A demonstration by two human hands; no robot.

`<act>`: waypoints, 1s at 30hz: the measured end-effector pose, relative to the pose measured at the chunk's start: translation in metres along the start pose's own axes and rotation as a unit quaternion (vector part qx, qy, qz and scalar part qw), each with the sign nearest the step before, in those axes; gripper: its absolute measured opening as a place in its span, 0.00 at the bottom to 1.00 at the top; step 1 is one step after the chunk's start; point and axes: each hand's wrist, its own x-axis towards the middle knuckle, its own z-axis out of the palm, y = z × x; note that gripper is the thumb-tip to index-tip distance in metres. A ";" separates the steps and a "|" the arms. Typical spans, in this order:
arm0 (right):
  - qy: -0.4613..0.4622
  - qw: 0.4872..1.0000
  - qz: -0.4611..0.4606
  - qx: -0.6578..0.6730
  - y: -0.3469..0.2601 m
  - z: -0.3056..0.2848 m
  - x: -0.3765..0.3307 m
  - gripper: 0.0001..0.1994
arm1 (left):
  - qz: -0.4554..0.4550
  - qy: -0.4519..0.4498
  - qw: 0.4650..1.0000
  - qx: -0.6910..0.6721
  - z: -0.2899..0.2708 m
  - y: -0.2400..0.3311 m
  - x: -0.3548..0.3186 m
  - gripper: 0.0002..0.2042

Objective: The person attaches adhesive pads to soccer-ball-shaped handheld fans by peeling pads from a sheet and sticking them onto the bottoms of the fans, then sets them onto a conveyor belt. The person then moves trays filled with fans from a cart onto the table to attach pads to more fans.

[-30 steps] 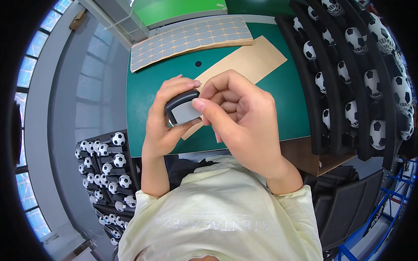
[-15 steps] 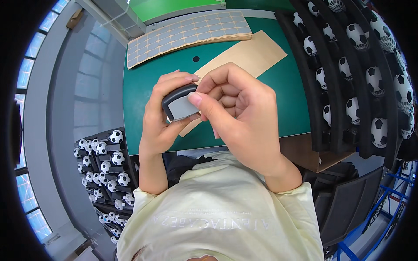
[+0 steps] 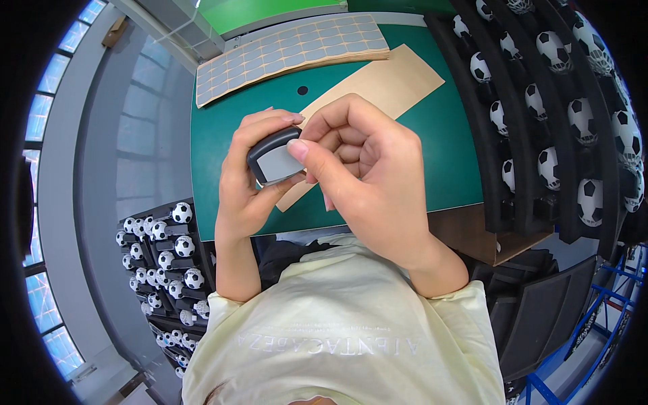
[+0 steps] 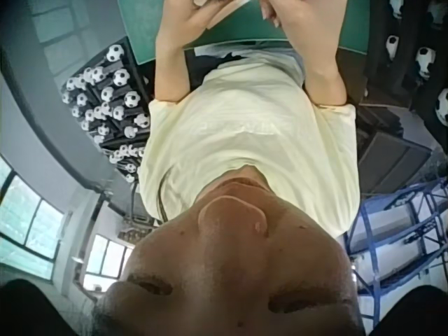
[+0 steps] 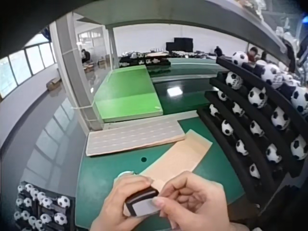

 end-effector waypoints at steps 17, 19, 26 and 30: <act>-0.003 1.000 -0.004 0.013 0.001 0.000 0.000 0.05 | -0.006 0.004 1.000 -0.002 0.001 0.001 0.000 0.26; 0.020 1.000 -0.018 0.010 0.003 0.003 0.000 0.05 | -0.009 0.005 1.000 -0.005 0.001 0.002 0.001 0.26; 0.035 0.999 -0.027 0.012 0.006 0.003 0.000 0.05 | -0.020 -0.017 1.000 -0.005 0.000 0.003 0.000 0.25; 0.036 0.999 -0.028 0.006 0.006 0.003 -0.001 0.06 | -0.020 -0.016 1.000 -0.006 0.000 0.003 0.000 0.25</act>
